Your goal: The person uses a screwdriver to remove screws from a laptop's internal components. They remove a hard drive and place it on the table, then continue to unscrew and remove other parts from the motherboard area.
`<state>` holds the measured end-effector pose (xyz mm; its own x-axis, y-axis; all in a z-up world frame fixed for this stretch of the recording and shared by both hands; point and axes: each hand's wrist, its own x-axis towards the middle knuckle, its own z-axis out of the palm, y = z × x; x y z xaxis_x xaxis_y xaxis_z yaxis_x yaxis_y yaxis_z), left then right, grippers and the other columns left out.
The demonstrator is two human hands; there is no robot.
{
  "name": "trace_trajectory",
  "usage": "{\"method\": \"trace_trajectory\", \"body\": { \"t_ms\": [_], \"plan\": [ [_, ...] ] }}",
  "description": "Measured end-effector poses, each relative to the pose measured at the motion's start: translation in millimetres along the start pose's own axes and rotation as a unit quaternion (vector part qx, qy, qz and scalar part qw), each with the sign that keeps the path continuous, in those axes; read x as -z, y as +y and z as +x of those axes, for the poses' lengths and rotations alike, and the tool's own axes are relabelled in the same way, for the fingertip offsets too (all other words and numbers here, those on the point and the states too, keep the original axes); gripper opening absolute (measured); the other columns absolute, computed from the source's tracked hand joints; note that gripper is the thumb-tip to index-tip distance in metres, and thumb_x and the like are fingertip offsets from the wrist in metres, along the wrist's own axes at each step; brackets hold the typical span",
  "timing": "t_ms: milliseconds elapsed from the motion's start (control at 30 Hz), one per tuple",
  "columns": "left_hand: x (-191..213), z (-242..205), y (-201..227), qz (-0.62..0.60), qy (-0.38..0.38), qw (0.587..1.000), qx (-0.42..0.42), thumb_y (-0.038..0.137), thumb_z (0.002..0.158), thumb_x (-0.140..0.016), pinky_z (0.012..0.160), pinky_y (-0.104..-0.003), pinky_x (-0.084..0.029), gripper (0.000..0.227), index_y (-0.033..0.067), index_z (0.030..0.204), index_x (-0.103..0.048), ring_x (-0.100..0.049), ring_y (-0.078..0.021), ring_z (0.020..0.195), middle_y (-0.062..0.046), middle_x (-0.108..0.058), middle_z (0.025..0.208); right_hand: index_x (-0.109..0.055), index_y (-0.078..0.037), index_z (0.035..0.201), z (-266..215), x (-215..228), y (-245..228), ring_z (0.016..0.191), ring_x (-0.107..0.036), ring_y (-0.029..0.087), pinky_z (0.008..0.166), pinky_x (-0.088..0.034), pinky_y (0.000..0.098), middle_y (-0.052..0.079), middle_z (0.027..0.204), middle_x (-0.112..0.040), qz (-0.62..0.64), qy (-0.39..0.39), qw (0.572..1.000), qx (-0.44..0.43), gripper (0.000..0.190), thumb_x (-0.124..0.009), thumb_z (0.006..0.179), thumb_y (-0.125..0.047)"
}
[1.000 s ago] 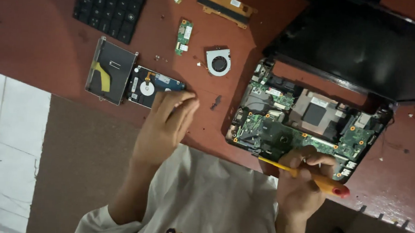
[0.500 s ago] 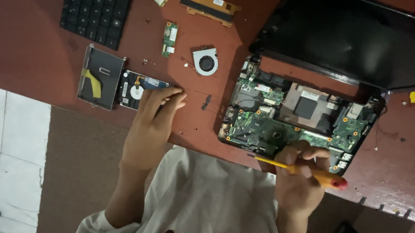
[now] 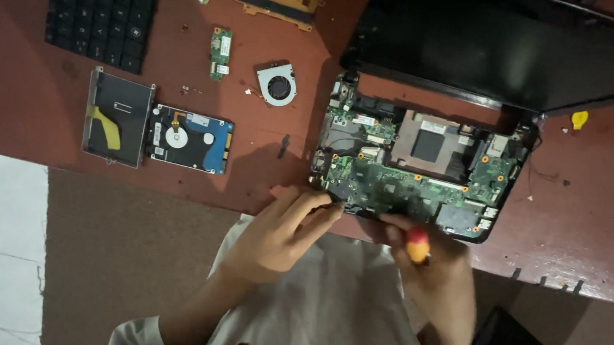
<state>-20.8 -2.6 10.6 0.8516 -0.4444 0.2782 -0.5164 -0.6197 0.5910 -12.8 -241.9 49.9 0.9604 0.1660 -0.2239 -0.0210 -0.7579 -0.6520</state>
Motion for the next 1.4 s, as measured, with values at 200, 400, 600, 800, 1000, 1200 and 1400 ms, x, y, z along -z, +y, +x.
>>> {"method": "trace_trajectory", "body": {
  "t_ms": [200,400,600,800,1000,1200,1400],
  "plan": [
    [-0.8,2.3,3.1,-0.001,0.014,1.000,-0.022,-0.008,0.102,-0.053,0.081,-0.046,-0.055,0.018,-0.0063,0.117,-0.064,-0.057,-0.0347,0.095,-0.017,-0.053,0.112,-0.075,-0.015,0.122,4.0,-16.5,-8.8,0.078,-0.075,0.013,0.070,-0.055,0.0282,0.002,0.108,-0.080,0.008,0.015,0.999,0.050,0.031,-0.072,0.091,-0.012],
    [-9.5,5.6,12.5,0.031,0.049,0.998,0.035,0.002,0.097,-0.076,0.083,-0.041,-0.055,0.014,-0.0028,0.106,-0.066,-0.056,-0.0291,0.090,-0.013,-0.054,0.109,-0.074,-0.014,0.115,12.0,-24.3,-5.7,0.075,-0.075,0.019,0.062,-0.057,0.0350,0.002,0.101,-0.079,-0.070,0.019,0.992,0.105,0.033,-0.077,0.083,-0.009],
    [-11.7,7.2,20.2,0.020,0.030,0.994,0.102,0.009,0.102,-0.068,0.084,-0.040,-0.050,0.010,-0.0002,0.102,-0.066,-0.054,-0.0279,0.091,-0.011,-0.053,0.108,-0.077,-0.013,0.099,32.8,-7.6,-26.2,0.051,-0.060,0.009,0.046,-0.044,0.0299,-0.001,0.068,-0.073,-0.009,-0.057,0.998,0.013,0.010,-0.072,0.092,-0.018],
    [-9.0,11.5,19.7,-0.033,0.017,0.992,0.121,0.003,0.099,-0.067,0.109,-0.055,-0.044,0.009,0.0049,0.100,-0.059,-0.054,-0.0278,0.089,-0.009,-0.050,0.101,-0.075,-0.013,0.106,38.1,-8.3,-12.8,0.046,-0.059,0.012,0.045,-0.043,0.0336,-0.001,0.068,-0.072,-0.024,-0.101,0.994,0.040,0.014,-0.069,0.092,-0.014],
    [-8.9,13.4,17.6,-0.060,-0.004,0.990,0.126,0.004,0.102,-0.062,0.086,-0.041,-0.047,0.005,0.0034,0.100,-0.057,-0.051,-0.0290,0.093,-0.012,-0.051,0.104,-0.071,-0.012,0.106,38.2,-10.2,-6.5,0.048,-0.058,0.016,0.046,-0.044,0.0333,0.001,0.071,-0.071,-0.026,-0.095,0.993,0.070,0.014,-0.070,0.093,-0.015],
    [-13.9,11.1,16.3,0.019,-0.014,0.995,0.094,0.003,0.102,-0.066,0.083,-0.043,-0.048,0.016,0.0081,0.104,-0.051,-0.052,-0.0277,0.085,-0.012,-0.047,0.104,-0.069,-0.016,0.102,35.8,-14.1,0.4,0.059,-0.064,0.018,0.055,-0.048,0.0336,-0.002,0.078,-0.072,-0.027,-0.114,0.992,0.038,0.014,-0.068,0.089,-0.012],
    [-25.1,4.6,10.8,0.040,-0.010,0.995,0.091,-0.005,0.096,-0.069,0.071,-0.040,-0.043,0.023,0.0104,0.105,-0.054,-0.050,-0.0276,0.088,-0.010,-0.049,0.103,-0.063,-0.016,0.111,31.1,-17.0,10.0,0.047,-0.054,0.020,0.047,-0.042,0.0346,0.001,0.066,-0.063,-0.066,-0.117,0.987,0.084,0.023,-0.069,0.089,-0.012]
  ]
}}
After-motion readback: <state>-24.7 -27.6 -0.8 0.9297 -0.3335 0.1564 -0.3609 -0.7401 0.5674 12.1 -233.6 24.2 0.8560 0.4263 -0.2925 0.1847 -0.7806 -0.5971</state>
